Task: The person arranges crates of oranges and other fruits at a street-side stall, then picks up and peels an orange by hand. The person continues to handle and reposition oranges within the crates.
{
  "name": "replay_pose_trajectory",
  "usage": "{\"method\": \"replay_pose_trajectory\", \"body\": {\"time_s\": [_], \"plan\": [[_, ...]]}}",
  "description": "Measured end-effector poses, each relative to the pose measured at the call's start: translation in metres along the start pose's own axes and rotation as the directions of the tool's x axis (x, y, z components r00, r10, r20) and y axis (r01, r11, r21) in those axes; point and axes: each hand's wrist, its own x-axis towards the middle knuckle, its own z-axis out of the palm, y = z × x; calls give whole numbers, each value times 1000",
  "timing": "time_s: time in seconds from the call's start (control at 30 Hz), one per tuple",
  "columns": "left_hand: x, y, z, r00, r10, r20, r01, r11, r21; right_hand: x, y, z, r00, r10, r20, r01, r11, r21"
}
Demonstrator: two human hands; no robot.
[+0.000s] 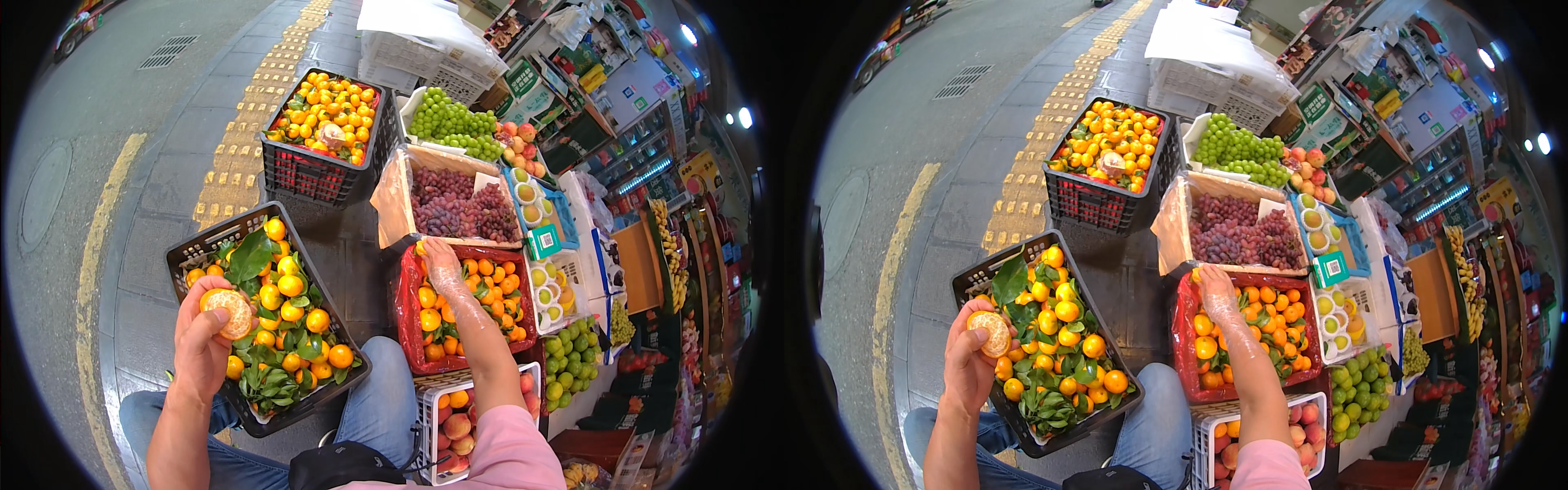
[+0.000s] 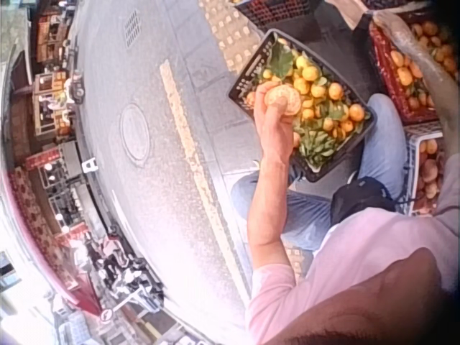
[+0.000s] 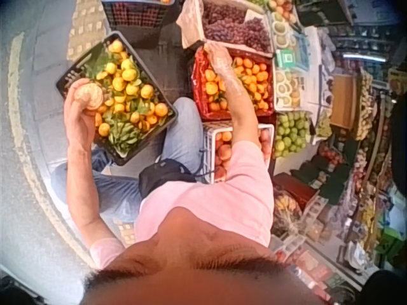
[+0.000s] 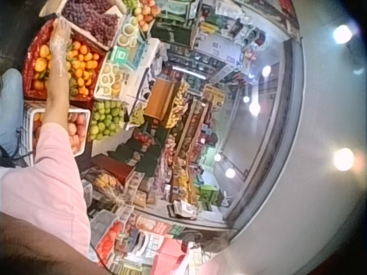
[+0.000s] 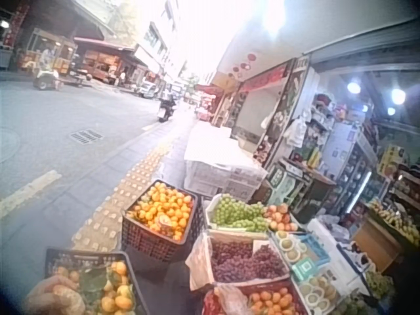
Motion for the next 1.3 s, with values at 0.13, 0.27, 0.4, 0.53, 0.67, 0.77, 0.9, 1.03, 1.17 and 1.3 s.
{"method": "replay_pose_trajectory", "body": {"time_s": [0.13, 0.27, 0.4, 0.53, 0.67, 0.77, 0.9, 1.03, 1.17, 1.3], "plan": [[0, 2, 0, 1000, 11, 4, -11, 1000, -2, -2, -3, -2, 999, -30, 14, 31, 997, -68], [-1, 5, -2, 1000, 17, 15, -16, 999, -46, -1, -9, -7, 994, 7, 111, 6, 993, -119], [-4, 7, -6, 999, 31, 28, -30, 998, -55, -1, -9, -10, 995, -25, 101, 33, 996, -81], [-6, 6, -10, 999, 32, 26, -31, 998, -54, -2, -9, -6, 997, -38, 73, 44, 995, -85], [-5, 8, -11, 998, 48, 37, -45, 997, -62, -3, -9, -3, 993, -16, 118, 36, 986, -163], [-6, 10, -12, 997, 59, 46, -56, 996, -63, -2, -9, -3, 987, 7, 159, 28, 976, -218], [-6, 10, -12, 997, 63, 44, -60, 996, -73, -3, -11, -3, 994, -12, 107, 32, 982, -187], [-6, 10, -10, 996, 62, 57, -58, 996, -68, -6, -12, -3, 993, 12, 121, 5, 990, -143], [-5, 10, -8, 997, 62, 53, -58, 996, -61, -5, -10, -4, 988, 7, 151, 23, 980, -199], [-3, 10, -7, 997, 63, 46, -60, 996, -66, 0, -12, -11, 983, 15, 182, 26, 976, -217]]}}
